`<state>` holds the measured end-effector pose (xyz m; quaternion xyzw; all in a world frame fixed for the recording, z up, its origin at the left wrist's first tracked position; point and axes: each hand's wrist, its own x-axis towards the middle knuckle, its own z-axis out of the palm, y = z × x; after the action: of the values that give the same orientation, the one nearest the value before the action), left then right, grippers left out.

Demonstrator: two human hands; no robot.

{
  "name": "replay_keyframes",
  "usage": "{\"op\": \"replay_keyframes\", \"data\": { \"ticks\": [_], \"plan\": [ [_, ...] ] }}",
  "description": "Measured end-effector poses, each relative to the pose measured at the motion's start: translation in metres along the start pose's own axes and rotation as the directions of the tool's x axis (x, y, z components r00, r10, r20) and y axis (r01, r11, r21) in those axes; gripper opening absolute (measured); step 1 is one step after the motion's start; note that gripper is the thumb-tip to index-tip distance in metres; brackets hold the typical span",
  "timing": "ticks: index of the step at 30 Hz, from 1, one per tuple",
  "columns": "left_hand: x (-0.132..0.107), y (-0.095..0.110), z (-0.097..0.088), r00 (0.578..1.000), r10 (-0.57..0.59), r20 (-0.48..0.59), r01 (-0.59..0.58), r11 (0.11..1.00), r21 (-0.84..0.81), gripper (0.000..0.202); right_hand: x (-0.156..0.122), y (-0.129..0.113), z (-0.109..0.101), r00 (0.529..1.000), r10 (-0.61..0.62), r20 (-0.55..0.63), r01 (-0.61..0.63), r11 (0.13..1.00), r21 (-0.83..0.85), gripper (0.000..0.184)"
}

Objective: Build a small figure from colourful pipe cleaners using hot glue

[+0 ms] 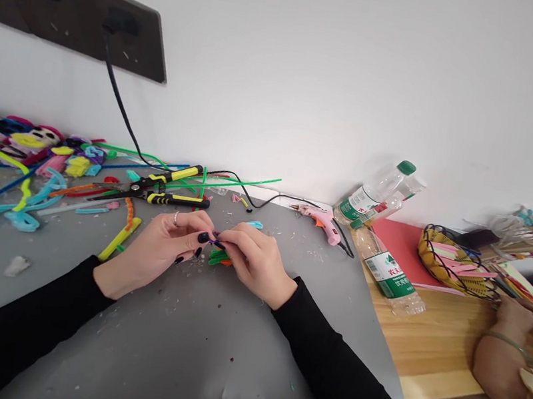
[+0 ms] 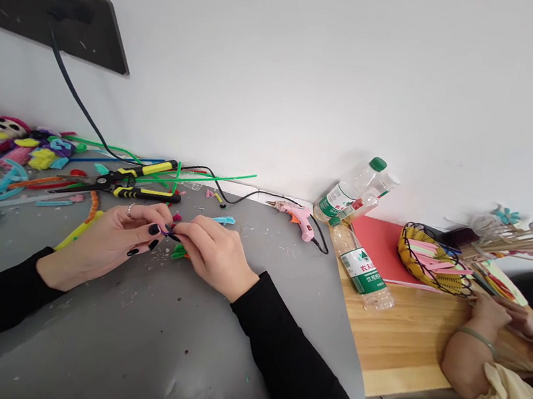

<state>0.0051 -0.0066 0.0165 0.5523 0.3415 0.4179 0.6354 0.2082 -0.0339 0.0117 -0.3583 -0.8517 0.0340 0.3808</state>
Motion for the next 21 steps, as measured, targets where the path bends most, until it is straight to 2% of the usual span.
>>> {"op": "replay_keyframes", "data": {
  "ticks": [6, 13, 21],
  "plan": [
    [-0.0004, 0.0021, -0.0015, 0.994, -0.021, 0.105, 0.019, 1.0, 0.018, 0.049, -0.0011, 0.0019, 0.0011, 0.996, -0.087, -0.01, 0.085, 0.991, -0.106, 0.025],
    [0.0013, -0.0016, -0.0013, 0.996, -0.06, 0.064, 0.067, 0.993, -0.101, 0.041, -0.0006, 0.0049, 0.0014, 0.995, -0.032, -0.094, 0.031, 0.999, -0.008, 0.018],
    [0.0006, -0.0047, -0.0022, 0.989, -0.133, 0.071, 0.143, 0.978, -0.152, 0.042, 0.0011, 0.001, 0.0016, 0.997, -0.057, -0.05, 0.055, 0.998, -0.029, 0.019]
  ]
}}
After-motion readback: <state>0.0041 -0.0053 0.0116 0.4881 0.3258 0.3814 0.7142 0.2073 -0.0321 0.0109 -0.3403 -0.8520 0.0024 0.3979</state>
